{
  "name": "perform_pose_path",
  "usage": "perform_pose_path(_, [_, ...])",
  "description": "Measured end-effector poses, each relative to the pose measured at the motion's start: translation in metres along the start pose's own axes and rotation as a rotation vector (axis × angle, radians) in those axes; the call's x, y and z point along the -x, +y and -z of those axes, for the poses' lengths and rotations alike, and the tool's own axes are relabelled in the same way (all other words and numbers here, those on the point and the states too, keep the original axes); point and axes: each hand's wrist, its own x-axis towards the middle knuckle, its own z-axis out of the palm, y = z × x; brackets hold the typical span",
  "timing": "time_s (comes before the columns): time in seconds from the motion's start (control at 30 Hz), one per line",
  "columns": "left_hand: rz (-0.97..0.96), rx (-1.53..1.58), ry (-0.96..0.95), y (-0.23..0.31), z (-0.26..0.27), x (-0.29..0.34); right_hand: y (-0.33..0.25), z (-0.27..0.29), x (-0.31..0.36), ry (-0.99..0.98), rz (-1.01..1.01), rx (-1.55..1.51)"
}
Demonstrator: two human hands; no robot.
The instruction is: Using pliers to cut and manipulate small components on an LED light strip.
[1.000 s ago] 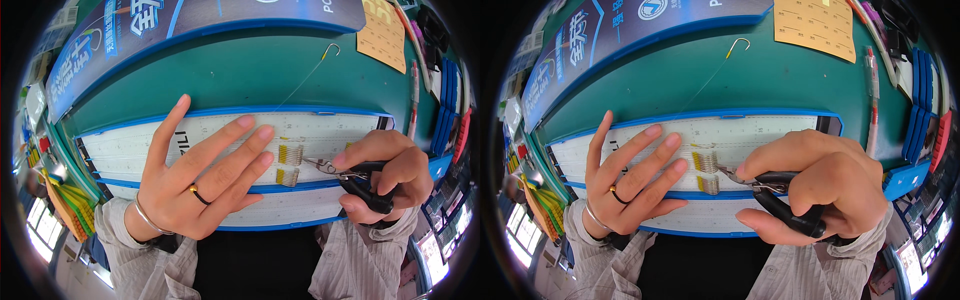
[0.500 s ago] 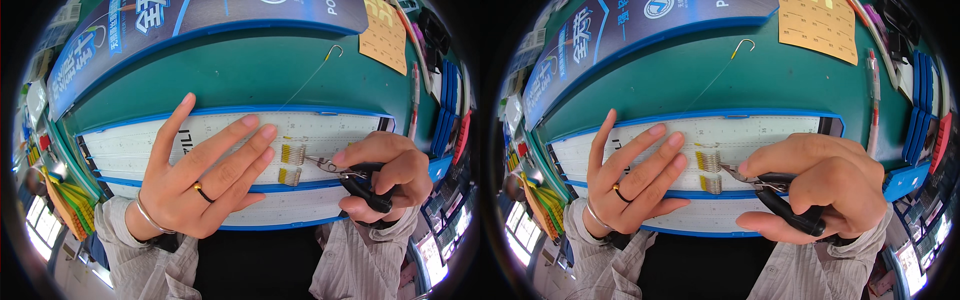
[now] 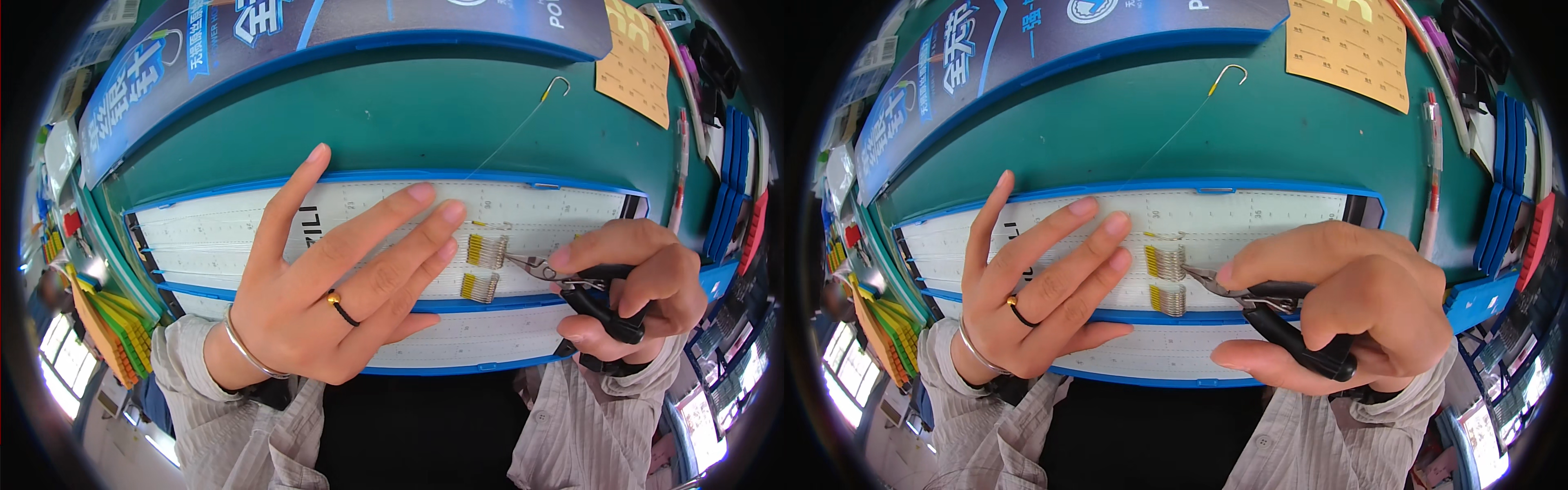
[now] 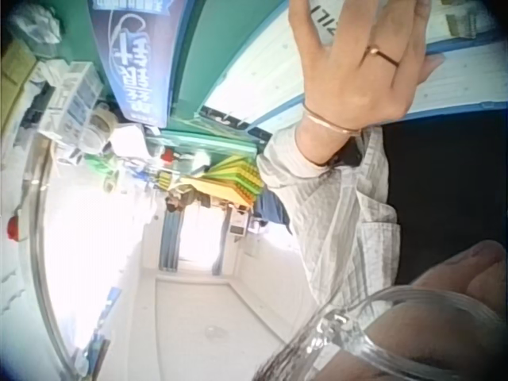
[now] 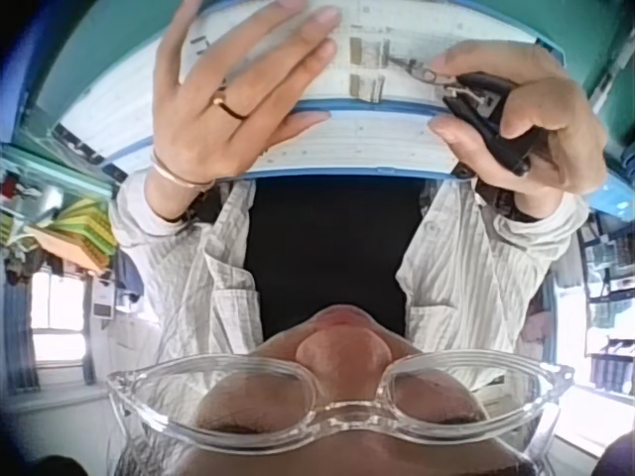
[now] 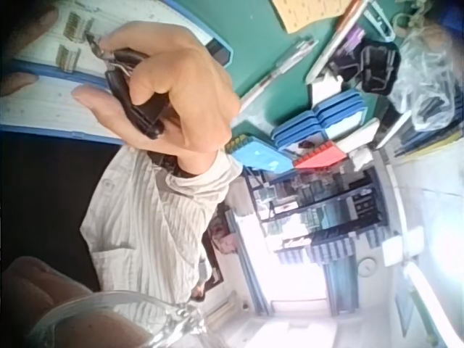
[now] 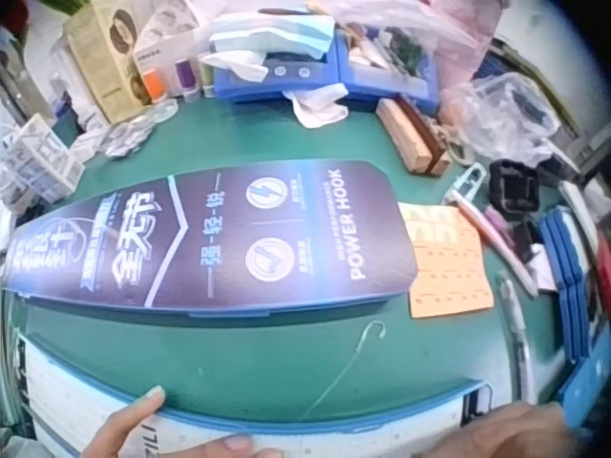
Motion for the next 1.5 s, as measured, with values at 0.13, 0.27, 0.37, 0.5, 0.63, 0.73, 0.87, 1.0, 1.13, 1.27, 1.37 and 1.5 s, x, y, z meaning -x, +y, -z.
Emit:
perform_pose_path(0.13, [0.011, 0.004, -0.006, 0.0003, 0.0012, 0.0, 0.0014, -0.0026, 0.003, 0.049, -0.013, -0.064])
perform_pose_path(0.27, [0.004, -0.004, -0.007, 0.0, 0.0011, 0.0001, 0.0023, 0.0, 0.0001, 0.028, 0.024, -0.017])
perform_pose_path(0.37, [0.003, -0.001, -0.007, -0.0002, 0.0016, 0.0004, 0.0022, -0.0014, 0.0005, 0.025, 0.026, -0.021])
perform_pose_path(0.5, [0.004, -0.004, 0.006, -0.0006, 0.0005, 0.0018, 0.0027, 0.0001, -0.0004, 0.0, 0.028, -0.014])
perform_pose_path(0.63, [-0.006, -0.001, 0.004, -0.0009, 0.0008, 0.0014, 0.0032, 0.0008, -0.0002, 0.001, 0.021, -0.017])
perform_pose_path(0.73, [-0.008, -0.002, 0.002, -0.0004, 0.0009, 0.0006, 0.0029, 0.0, 0.001, 0.012, 0.023, -0.005])
perform_pose_path(0.87, [0.008, -0.004, -0.004, 0.0009, 0.0016, -0.0003, 0.0014, -0.0011, 0.0028, 0.035, -0.001, 0.011])
perform_pose_path(1.0, [0.016, -0.008, 0.005, 0.0017, 0.0006, 0.0002, 0.0015, -0.0009, 0.0018, 0.028, 0.001, 0.01])
perform_pose_path(1.13, [0.022, 0.0, 0.007, 0.0022, 0.0001, -0.0007, 0.002, 0.0002, 0.0019, 0.019, -0.003, 0.006])
perform_pose_path(1.27, [0.005, -0.019, -0.009, 0.0018, 0.0025, -0.0004, -0.0016, 0.0007, -0.0002, 0.007, -0.007, 0.018])
perform_pose_path(1.37, [0.015, -0.016, 0.004, 0.0025, 0.0016, -0.0004, 0.0027, -0.0011, 0.002, 0.076, 0.005, -0.052])
perform_pose_path(1.5, [0.019, -0.011, 0.013, 0.0027, 0.0007, -0.0003, 0.0012, 0.0023, 0.0015, 0.033, -0.011, -0.034])
